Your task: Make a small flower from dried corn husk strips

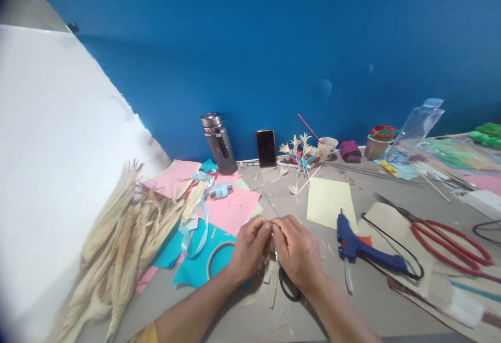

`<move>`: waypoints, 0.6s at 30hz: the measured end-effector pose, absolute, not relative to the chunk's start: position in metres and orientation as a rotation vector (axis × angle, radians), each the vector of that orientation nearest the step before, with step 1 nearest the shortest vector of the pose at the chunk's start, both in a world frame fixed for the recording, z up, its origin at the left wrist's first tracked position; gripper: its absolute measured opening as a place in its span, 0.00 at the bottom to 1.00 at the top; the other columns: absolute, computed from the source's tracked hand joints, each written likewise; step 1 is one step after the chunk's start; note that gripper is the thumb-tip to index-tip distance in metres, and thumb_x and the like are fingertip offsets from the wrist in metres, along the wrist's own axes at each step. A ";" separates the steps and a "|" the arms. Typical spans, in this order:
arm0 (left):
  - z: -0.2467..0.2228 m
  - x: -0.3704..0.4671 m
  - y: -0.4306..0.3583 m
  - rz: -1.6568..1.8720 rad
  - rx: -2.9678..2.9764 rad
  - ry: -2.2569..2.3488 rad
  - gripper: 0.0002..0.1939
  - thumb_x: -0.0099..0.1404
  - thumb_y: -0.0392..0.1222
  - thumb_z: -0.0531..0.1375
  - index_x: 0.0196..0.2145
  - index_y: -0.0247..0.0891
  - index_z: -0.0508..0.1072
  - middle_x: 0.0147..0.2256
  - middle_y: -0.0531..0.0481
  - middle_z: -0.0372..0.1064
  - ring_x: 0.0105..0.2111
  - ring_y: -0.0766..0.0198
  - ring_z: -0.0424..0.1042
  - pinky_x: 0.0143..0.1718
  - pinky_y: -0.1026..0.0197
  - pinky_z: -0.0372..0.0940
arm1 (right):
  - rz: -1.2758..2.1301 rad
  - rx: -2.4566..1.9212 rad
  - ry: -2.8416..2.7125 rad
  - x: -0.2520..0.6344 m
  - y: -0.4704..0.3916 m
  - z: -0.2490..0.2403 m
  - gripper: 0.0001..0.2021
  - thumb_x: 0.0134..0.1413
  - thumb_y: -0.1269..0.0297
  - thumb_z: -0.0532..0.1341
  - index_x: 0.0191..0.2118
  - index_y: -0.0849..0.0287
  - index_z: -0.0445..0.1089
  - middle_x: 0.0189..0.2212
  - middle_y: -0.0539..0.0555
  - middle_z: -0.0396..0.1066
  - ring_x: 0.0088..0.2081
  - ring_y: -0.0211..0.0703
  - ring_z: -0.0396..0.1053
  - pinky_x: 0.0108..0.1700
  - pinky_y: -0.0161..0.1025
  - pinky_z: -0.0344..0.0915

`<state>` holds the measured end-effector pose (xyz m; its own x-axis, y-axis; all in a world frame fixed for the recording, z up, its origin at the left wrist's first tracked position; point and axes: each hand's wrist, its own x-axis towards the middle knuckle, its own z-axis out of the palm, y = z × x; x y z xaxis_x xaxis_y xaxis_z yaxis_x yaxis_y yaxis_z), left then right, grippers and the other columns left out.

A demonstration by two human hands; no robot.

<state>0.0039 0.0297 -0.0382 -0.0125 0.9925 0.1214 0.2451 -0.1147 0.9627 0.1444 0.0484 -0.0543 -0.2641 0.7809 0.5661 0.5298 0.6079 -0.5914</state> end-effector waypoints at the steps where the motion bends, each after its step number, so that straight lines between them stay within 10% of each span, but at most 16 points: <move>1: -0.038 0.003 0.030 1.204 1.494 1.375 0.19 0.71 0.48 0.51 0.23 0.40 0.62 0.20 0.56 0.61 0.22 0.67 0.62 0.28 0.63 0.58 | 0.378 -1.022 -1.953 0.145 0.048 -0.054 0.12 0.68 0.67 0.51 0.41 0.56 0.72 0.34 0.54 0.75 0.34 0.42 0.73 0.39 0.36 0.64; 18: -0.036 0.005 0.034 1.144 1.160 1.198 0.16 0.66 0.54 0.55 0.34 0.37 0.70 0.19 0.54 0.68 0.14 0.69 0.61 0.16 0.66 0.54 | 0.595 -1.258 -1.682 0.149 0.052 -0.038 0.13 0.58 0.65 0.49 0.23 0.54 0.59 0.19 0.48 0.63 0.24 0.40 0.63 0.30 0.36 0.58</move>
<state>0.0050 0.0339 -0.0361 0.0366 0.9971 -0.0674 -0.0211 0.0682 0.9974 0.1493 0.0520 -0.0380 -0.0520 0.9222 0.3833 0.4762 0.3603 -0.8022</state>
